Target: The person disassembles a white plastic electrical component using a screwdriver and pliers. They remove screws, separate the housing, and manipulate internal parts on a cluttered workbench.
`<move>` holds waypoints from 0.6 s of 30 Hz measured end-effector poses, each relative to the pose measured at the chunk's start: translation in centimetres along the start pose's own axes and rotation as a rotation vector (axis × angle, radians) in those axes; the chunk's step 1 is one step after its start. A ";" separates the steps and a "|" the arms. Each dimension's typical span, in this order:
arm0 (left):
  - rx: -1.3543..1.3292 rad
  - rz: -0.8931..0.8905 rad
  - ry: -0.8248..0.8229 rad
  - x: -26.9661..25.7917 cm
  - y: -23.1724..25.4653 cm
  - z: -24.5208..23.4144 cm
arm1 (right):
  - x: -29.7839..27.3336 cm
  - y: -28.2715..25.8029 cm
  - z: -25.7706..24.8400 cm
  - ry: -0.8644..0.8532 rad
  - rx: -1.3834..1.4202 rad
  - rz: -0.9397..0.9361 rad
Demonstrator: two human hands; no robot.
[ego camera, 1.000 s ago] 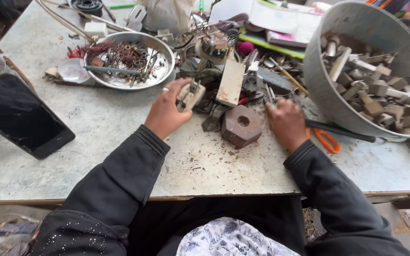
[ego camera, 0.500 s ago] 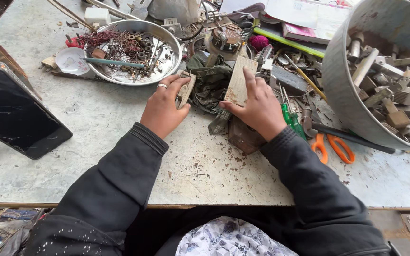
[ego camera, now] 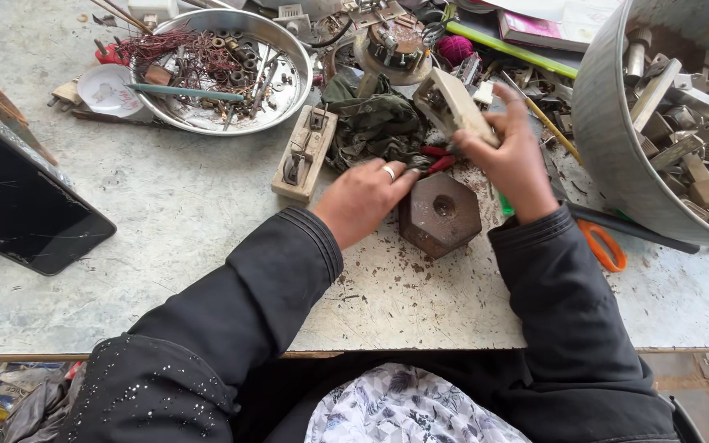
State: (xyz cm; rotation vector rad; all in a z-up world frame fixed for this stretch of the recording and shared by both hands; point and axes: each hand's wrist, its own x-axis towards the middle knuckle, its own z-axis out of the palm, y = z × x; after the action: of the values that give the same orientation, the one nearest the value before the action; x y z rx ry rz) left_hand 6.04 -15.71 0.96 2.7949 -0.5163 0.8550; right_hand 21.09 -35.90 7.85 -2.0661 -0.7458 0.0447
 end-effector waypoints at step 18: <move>0.299 -0.245 -0.122 -1.7 0.8 -4.1 | -1.8 -0.8 -0.5 -0.131 -0.408 0.026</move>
State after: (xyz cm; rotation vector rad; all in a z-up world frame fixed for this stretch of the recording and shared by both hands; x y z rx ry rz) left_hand 2.35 -14.87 3.42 3.1078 -0.0587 0.7672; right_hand 19.40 -36.89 8.36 -2.4800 -0.8628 0.0456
